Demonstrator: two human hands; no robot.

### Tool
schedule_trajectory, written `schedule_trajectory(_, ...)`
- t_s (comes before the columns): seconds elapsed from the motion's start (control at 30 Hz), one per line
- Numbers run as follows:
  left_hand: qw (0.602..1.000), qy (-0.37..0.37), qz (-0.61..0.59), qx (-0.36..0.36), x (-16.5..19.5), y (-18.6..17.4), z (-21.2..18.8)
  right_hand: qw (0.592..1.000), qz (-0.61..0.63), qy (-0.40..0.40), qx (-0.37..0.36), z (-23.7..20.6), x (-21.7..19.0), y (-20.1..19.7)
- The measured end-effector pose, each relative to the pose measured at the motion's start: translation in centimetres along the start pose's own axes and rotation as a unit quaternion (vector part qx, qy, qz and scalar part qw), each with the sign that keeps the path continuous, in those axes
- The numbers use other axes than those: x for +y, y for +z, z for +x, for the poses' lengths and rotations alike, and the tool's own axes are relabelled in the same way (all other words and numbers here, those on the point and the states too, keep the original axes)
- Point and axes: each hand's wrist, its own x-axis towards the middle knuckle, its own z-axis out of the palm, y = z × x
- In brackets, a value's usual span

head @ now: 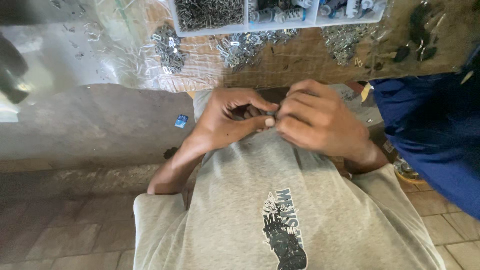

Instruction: The person sits at a workbench assembling small blue and gray plastic connector fittings. They pick tiny metal components from a compartment box, insert them into the connector bodies by hand, press the parts into place, and set finished connectors aside while repeating the cycle.

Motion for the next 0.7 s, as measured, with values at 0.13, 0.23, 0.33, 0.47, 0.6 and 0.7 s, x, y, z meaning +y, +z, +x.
schedule_trajectory(0.13,0.99,0.065,0.087,-0.086,0.3,-1.6,-0.5,0.995,0.053,0.079,0.004,-0.5,1.1,0.8)
schedule_trajectory(0.23,0.999,0.038,0.027,0.003,0.6,-2.9,-2.0,0.994,-0.045,0.081,0.062,-0.9,1.9,2.7)
schedule_trajectory(0.33,0.984,0.126,-0.097,0.077,0.5,-4.2,-3.3,0.979,-0.181,0.071,0.054,-1.1,2.5,4.5)
schedule_trajectory(0.47,0.954,0.134,-0.138,0.229,0.2,-5.4,-5.8,0.964,-0.229,0.091,0.096,0.3,3.1,5.9)
schedule_trajectory(0.6,0.919,0.184,-0.15,0.315,-0.2,-7.0,-7.9,0.969,-0.199,0.041,0.141,4.2,2.0,7.5)
schedule_trajectory(0.7,0.9,0.199,-0.15,0.358,-0.4,-7.6,-9.2,0.968,-0.238,0.029,0.078,7.0,0.1,8.2)
